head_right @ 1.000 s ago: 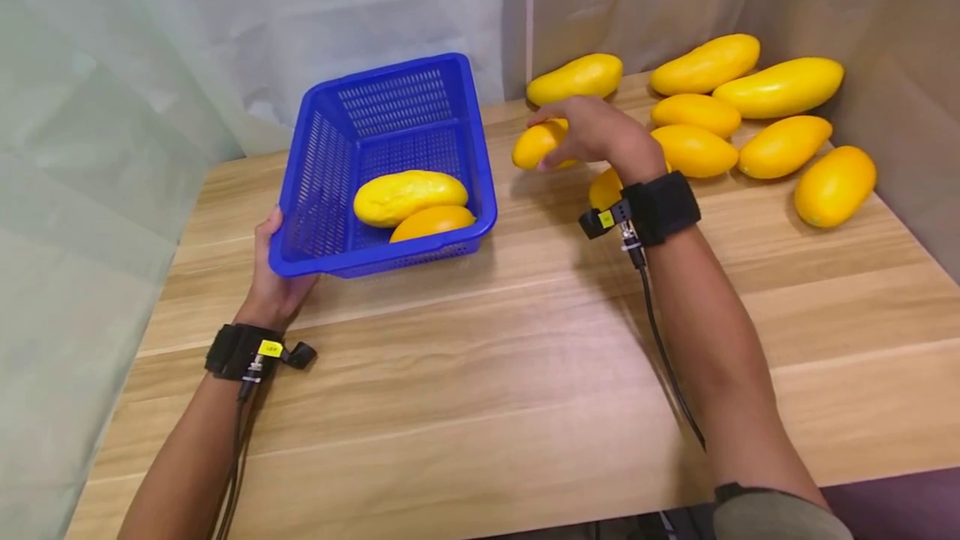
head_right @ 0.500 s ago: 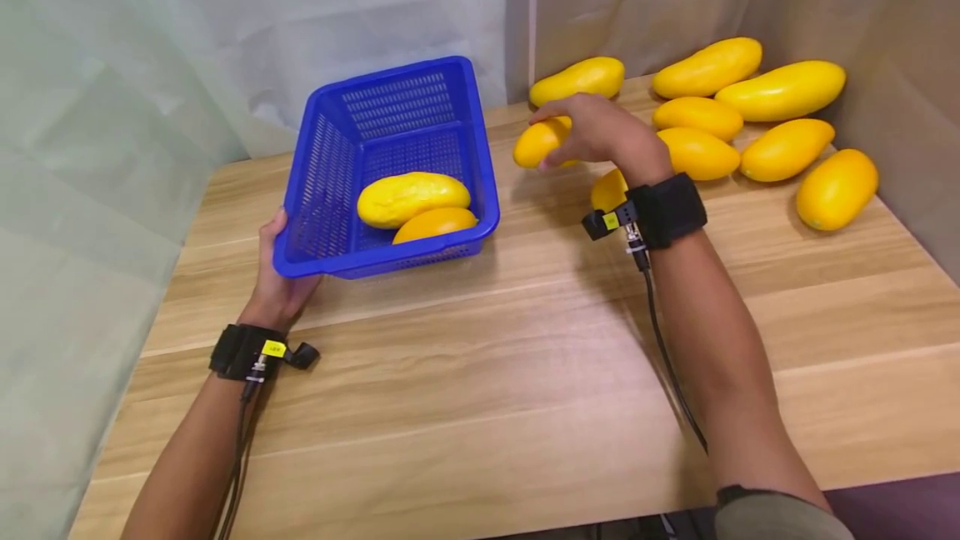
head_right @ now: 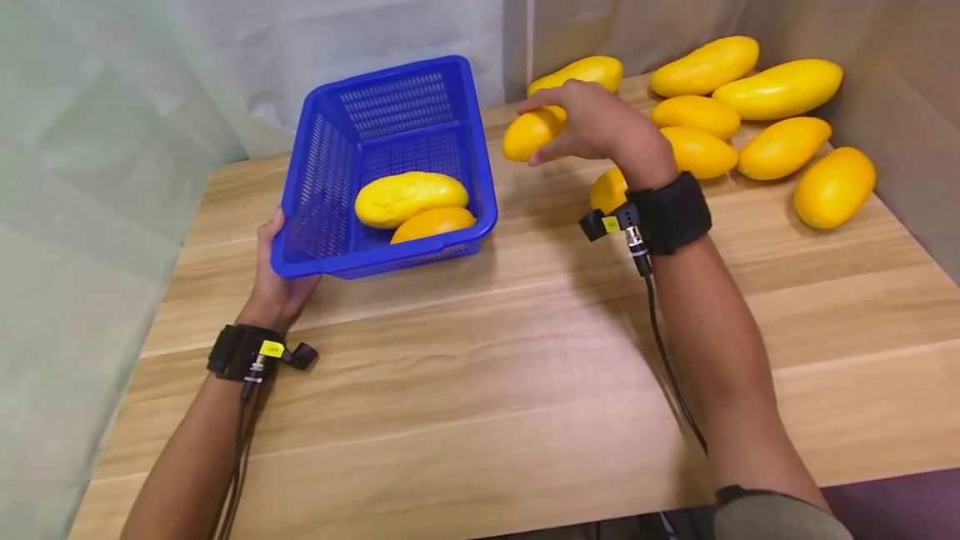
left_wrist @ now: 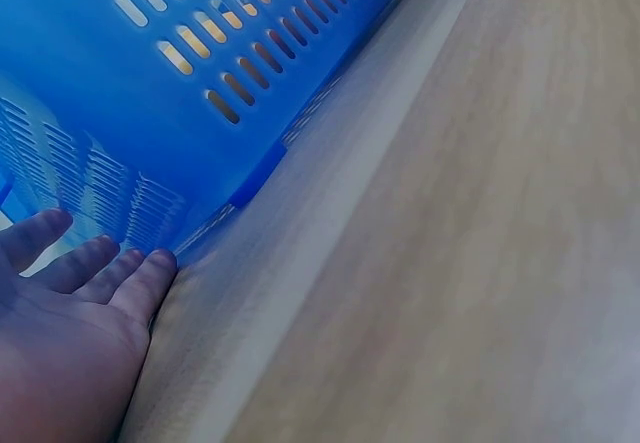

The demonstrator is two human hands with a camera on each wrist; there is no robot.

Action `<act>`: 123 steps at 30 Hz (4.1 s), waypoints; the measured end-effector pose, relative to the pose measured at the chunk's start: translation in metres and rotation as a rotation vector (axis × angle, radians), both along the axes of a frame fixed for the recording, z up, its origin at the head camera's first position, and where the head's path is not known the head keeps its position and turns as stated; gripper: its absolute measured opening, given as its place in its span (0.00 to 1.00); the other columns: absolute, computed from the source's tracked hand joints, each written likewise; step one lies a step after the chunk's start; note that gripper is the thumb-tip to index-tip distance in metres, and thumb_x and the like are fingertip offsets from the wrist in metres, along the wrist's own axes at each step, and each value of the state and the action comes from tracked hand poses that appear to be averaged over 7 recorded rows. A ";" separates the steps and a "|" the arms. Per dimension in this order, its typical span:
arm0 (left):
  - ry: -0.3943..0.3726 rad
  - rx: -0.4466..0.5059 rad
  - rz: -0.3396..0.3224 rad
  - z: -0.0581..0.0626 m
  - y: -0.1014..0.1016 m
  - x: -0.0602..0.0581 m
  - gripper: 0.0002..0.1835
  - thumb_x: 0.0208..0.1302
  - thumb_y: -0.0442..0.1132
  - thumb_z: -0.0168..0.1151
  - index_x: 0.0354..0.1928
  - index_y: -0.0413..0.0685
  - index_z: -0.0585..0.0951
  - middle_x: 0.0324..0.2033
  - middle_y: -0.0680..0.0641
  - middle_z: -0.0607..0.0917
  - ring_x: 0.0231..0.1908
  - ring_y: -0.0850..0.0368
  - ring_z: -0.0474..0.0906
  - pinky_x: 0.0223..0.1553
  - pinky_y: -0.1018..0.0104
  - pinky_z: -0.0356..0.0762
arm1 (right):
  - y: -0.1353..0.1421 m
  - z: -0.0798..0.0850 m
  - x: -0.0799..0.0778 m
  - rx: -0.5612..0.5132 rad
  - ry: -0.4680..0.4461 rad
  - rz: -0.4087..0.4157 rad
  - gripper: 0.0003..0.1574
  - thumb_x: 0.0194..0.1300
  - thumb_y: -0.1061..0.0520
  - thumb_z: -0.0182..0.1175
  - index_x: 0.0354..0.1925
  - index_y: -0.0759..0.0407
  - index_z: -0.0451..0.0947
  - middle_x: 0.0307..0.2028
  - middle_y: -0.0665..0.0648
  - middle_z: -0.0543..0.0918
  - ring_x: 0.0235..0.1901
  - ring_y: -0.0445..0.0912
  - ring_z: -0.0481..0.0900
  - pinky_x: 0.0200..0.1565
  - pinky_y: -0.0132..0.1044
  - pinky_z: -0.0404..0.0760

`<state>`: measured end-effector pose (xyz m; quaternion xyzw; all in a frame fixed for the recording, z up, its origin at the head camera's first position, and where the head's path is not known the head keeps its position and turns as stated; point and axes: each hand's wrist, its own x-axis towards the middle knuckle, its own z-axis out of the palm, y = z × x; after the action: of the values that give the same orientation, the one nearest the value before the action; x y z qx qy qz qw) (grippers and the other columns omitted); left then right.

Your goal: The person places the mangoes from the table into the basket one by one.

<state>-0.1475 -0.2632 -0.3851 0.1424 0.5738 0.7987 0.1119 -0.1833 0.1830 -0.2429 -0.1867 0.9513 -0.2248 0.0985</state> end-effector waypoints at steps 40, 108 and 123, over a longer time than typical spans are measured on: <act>-0.014 0.001 0.016 0.000 0.000 0.002 0.38 0.73 0.61 0.40 0.78 0.53 0.52 0.70 0.32 0.60 0.59 0.43 0.70 0.54 0.58 0.74 | -0.033 0.016 0.031 -0.104 0.209 0.140 0.46 0.52 0.38 0.71 0.67 0.50 0.74 0.60 0.57 0.78 0.59 0.55 0.71 0.60 0.52 0.68; -0.037 -0.067 0.049 0.004 -0.003 0.005 0.39 0.71 0.65 0.39 0.78 0.55 0.55 0.71 0.34 0.59 0.60 0.43 0.65 0.54 0.64 0.73 | -0.177 -0.047 0.055 -0.066 0.203 0.358 0.23 0.76 0.50 0.48 0.60 0.54 0.81 0.49 0.53 0.84 0.49 0.48 0.75 0.54 0.38 0.71; -0.051 -0.085 0.047 0.005 -0.009 0.008 0.39 0.71 0.66 0.38 0.78 0.56 0.55 0.70 0.35 0.61 0.56 0.51 0.71 0.53 0.63 0.75 | -0.182 -0.054 0.075 0.056 0.255 0.365 0.41 0.74 0.30 0.32 0.46 0.48 0.86 0.37 0.49 0.85 0.46 0.46 0.77 0.54 0.46 0.69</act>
<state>-0.1392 -0.2724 -0.3806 0.1036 0.6075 0.7793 0.1134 -0.1083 0.0006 -0.2970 -0.3799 0.9123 -0.1512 0.0215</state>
